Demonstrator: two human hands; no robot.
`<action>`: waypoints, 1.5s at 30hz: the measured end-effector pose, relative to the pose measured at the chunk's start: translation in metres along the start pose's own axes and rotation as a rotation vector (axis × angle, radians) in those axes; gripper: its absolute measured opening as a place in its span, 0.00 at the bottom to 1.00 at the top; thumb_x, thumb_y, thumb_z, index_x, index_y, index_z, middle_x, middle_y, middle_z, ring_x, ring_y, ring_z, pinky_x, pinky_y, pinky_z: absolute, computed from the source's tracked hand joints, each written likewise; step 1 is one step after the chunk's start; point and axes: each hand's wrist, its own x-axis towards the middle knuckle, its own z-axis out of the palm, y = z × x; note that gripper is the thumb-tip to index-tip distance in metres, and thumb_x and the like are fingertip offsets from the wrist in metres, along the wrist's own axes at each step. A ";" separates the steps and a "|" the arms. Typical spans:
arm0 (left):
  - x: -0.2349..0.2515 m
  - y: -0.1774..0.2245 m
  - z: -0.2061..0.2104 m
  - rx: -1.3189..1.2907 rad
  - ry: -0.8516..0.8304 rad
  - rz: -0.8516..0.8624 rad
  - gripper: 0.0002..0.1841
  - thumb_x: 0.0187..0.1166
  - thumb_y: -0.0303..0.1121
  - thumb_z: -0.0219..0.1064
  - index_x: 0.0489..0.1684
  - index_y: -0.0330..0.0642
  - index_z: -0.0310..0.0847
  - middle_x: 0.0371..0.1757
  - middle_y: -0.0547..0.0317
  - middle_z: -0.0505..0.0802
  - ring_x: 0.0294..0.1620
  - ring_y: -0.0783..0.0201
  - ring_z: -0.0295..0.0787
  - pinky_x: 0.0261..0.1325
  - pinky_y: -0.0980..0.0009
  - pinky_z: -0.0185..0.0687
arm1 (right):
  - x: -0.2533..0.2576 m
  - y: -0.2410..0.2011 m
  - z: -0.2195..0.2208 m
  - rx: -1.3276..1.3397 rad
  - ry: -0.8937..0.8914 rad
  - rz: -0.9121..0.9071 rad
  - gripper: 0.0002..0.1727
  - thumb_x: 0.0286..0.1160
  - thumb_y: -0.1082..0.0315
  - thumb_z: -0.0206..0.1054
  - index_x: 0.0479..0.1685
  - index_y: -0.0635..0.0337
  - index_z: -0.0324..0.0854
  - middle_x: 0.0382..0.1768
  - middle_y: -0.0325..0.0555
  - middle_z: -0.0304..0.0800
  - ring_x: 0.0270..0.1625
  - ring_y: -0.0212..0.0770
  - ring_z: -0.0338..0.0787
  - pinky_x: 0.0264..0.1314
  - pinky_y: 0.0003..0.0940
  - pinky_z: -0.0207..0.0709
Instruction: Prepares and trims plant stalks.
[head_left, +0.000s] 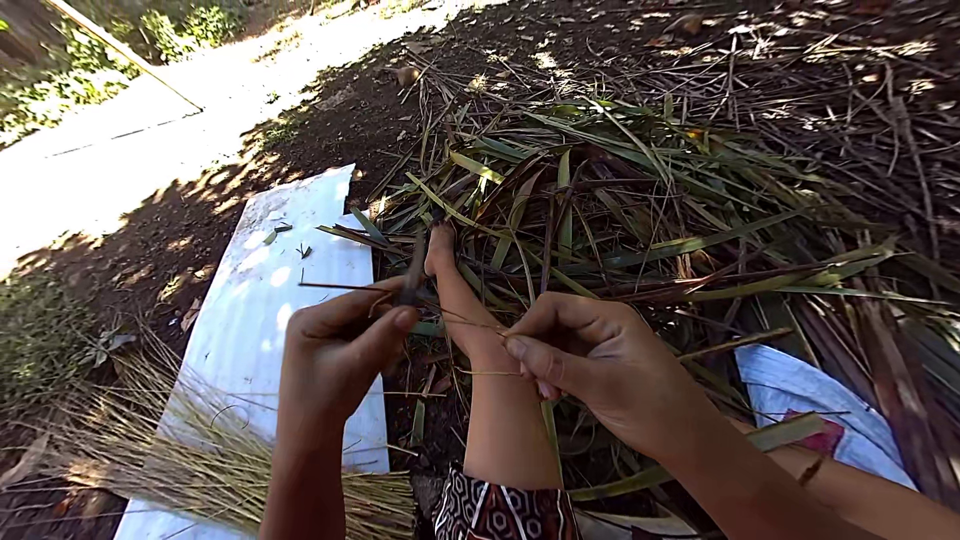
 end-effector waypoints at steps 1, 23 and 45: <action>0.002 0.003 -0.010 0.009 0.063 0.005 0.12 0.77 0.47 0.72 0.53 0.62 0.94 0.17 0.79 0.85 0.13 0.85 0.75 0.18 0.87 0.73 | 0.000 0.001 -0.002 -0.003 0.005 -0.012 0.07 0.73 0.75 0.66 0.32 0.53 0.87 0.24 0.22 0.86 0.24 0.12 0.80 0.28 0.07 0.75; -0.003 -0.017 0.021 -0.235 -0.230 -0.031 0.12 0.81 0.42 0.69 0.58 0.56 0.91 0.24 0.80 0.90 0.22 0.89 0.81 0.26 0.90 0.76 | 0.004 0.000 -0.008 0.098 -0.085 0.065 0.09 0.74 0.77 0.64 0.31 0.53 0.85 0.22 0.23 0.85 0.23 0.13 0.80 0.27 0.07 0.74; 0.004 -0.004 -0.042 -0.147 0.048 -0.041 0.17 0.75 0.53 0.73 0.58 0.62 0.91 0.16 0.75 0.86 0.12 0.81 0.78 0.17 0.85 0.76 | 0.002 0.009 -0.023 0.055 0.004 0.034 0.10 0.73 0.75 0.66 0.29 0.49 0.86 0.22 0.22 0.85 0.23 0.13 0.80 0.26 0.07 0.73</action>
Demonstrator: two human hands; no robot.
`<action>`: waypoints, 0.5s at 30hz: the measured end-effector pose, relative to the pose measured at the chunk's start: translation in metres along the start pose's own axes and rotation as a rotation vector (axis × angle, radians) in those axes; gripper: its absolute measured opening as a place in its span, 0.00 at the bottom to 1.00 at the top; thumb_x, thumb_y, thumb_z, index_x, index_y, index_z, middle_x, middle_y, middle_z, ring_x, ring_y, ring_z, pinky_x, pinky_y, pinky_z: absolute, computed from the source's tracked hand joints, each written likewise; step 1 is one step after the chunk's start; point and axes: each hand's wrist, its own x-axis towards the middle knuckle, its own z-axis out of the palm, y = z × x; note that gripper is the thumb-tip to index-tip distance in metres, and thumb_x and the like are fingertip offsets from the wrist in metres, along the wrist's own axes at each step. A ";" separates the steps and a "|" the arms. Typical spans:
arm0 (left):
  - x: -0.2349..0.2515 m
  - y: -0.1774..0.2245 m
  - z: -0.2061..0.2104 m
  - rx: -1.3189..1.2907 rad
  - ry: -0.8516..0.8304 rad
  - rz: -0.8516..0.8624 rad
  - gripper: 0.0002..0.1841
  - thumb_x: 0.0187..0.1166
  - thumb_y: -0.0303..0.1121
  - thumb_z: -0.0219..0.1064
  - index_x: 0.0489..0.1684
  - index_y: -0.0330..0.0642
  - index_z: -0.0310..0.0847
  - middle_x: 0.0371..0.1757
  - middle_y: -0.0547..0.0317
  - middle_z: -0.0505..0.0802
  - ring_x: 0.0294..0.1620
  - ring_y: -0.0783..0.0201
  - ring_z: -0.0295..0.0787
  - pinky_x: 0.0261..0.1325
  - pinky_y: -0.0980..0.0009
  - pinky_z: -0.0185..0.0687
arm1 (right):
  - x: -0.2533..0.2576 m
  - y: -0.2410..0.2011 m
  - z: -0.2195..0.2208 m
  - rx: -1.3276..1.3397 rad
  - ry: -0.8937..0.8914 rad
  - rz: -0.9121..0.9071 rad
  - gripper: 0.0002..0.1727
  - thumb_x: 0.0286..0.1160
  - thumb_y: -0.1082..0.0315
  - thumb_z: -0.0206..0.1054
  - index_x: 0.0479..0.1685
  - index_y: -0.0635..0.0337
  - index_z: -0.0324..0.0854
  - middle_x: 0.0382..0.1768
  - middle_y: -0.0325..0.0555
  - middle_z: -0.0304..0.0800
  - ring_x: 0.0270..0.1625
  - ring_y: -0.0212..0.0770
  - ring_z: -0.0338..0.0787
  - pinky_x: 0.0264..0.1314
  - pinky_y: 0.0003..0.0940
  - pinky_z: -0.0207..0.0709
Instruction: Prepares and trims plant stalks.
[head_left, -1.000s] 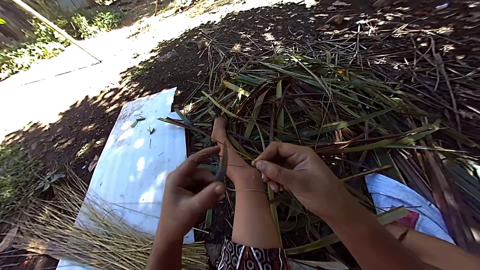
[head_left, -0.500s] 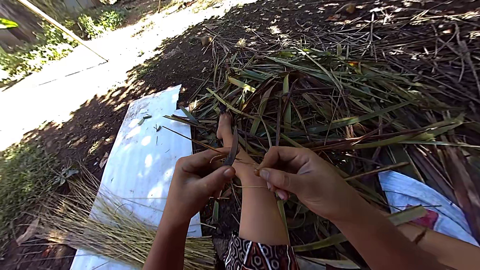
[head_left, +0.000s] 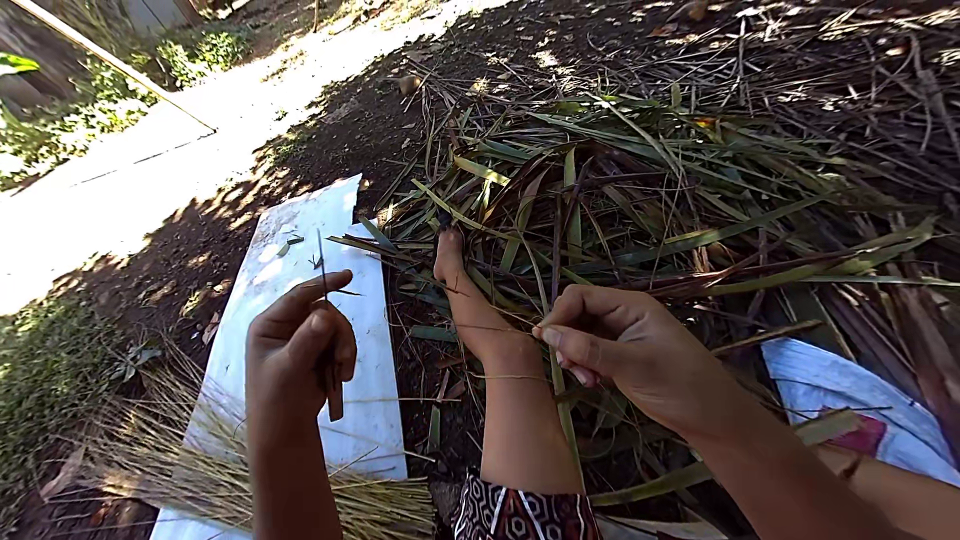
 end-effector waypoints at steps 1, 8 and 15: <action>-0.004 -0.002 0.005 -0.013 -0.093 -0.006 0.21 0.74 0.54 0.72 0.65 0.63 0.87 0.18 0.76 0.87 0.13 0.83 0.79 0.19 0.86 0.77 | 0.000 0.001 0.002 -0.033 0.011 -0.022 0.09 0.73 0.74 0.66 0.30 0.49 0.86 0.22 0.21 0.85 0.23 0.13 0.80 0.27 0.07 0.73; -0.017 -0.018 0.054 -0.006 -0.309 -0.013 0.25 0.82 0.47 0.67 0.78 0.56 0.76 0.30 0.82 0.91 0.26 0.90 0.83 0.29 0.91 0.79 | -0.002 0.003 0.009 -0.074 -0.024 -0.085 0.06 0.74 0.72 0.67 0.33 0.49 0.85 0.25 0.19 0.84 0.26 0.11 0.80 0.29 0.06 0.74; -0.008 -0.017 0.051 -0.006 -0.262 0.065 0.13 0.83 0.43 0.68 0.58 0.55 0.91 0.28 0.82 0.91 0.25 0.89 0.83 0.29 0.91 0.78 | -0.002 0.003 0.009 0.066 -0.136 -0.039 0.06 0.73 0.72 0.68 0.32 0.48 0.85 0.24 0.18 0.84 0.25 0.10 0.80 0.28 0.06 0.74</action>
